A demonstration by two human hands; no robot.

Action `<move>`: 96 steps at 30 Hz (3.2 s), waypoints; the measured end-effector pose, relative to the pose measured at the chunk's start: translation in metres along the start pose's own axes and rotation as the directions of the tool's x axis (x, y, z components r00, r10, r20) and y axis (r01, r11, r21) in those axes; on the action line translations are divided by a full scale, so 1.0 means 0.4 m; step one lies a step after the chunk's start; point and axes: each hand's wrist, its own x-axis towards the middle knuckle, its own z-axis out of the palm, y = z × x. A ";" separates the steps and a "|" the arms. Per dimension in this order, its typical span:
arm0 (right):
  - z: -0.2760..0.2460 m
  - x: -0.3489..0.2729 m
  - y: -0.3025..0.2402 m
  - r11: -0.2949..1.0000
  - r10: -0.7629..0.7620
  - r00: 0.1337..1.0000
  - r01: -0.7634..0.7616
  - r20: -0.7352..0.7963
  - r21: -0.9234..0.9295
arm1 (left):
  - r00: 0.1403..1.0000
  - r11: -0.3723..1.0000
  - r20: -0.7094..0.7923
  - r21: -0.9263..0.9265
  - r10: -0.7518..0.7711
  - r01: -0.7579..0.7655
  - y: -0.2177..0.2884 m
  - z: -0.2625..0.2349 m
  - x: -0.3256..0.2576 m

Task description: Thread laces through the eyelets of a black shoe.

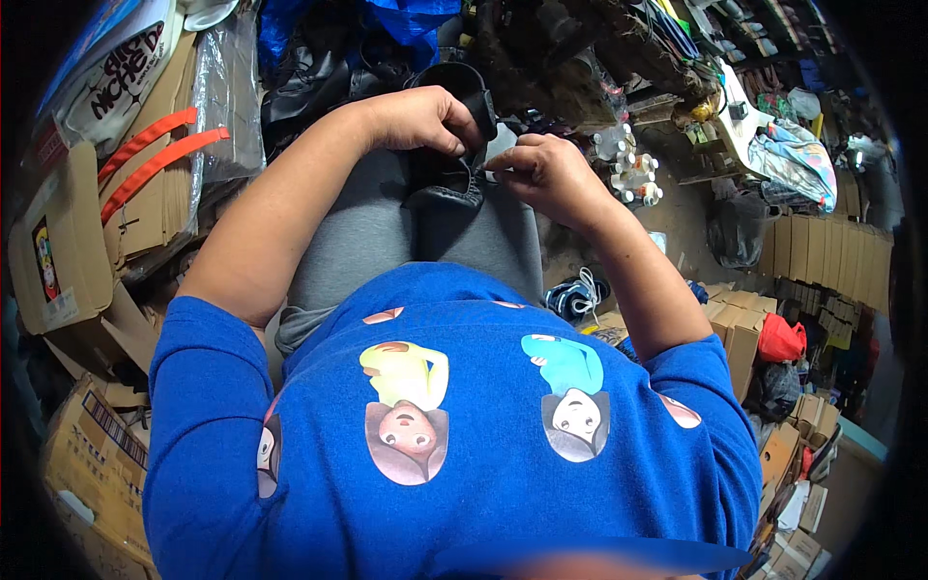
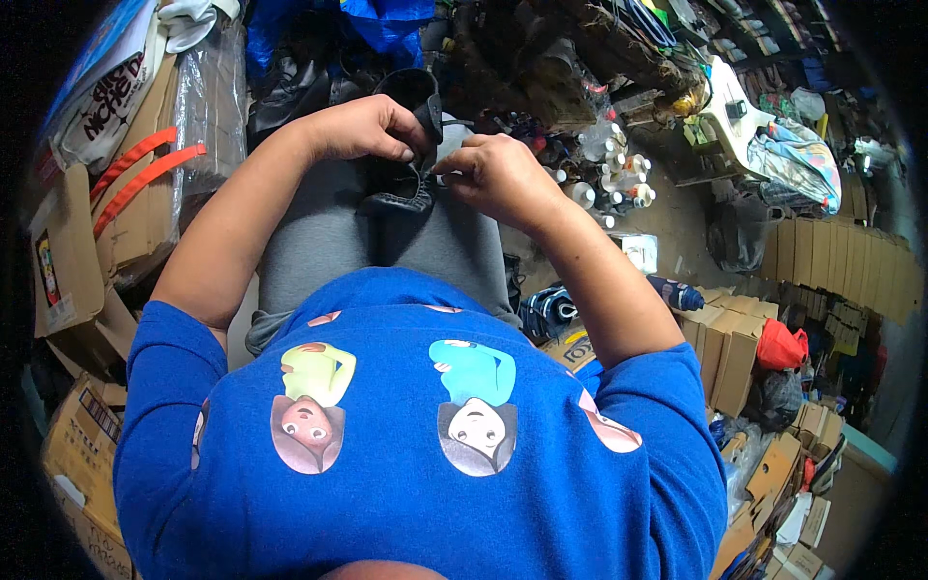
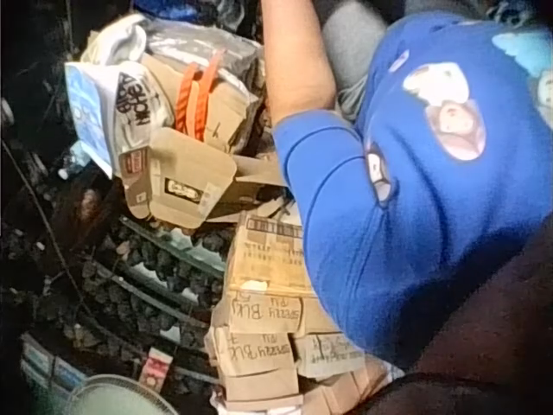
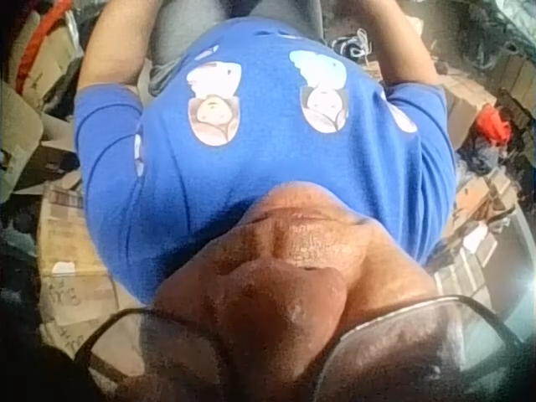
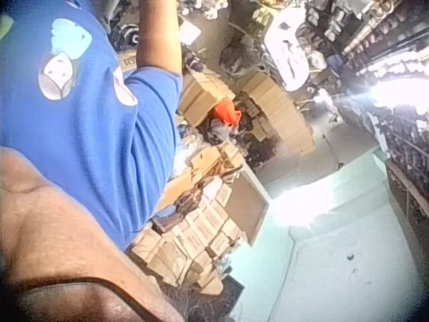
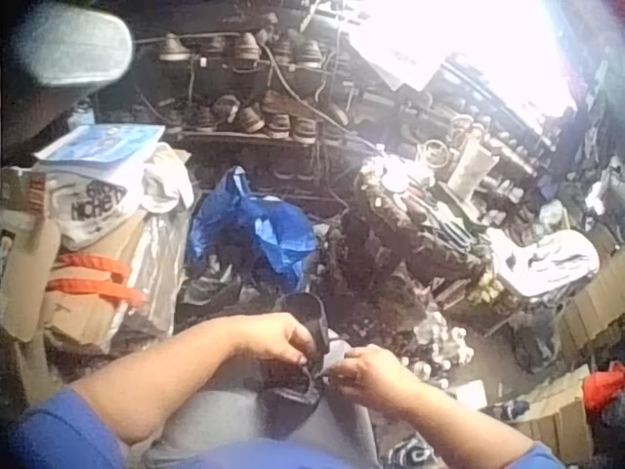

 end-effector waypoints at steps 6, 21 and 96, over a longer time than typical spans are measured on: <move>-0.021 0.029 0.015 0.995 -0.070 0.996 0.066 0.056 0.072 | 1.000 1.000 -0.021 -0.028 0.010 -0.010 -0.013 0.005 0.009; 0.026 0.041 0.101 0.823 0.132 0.959 -0.248 0.252 0.511 | 0.997 0.994 -0.059 0.101 0.052 -0.045 -0.025 0.014 0.014; 0.021 0.026 0.108 0.864 0.080 0.957 -0.205 0.278 0.459 | 0.807 0.840 -0.570 0.506 0.152 0.199 -0.025 0.165 -0.116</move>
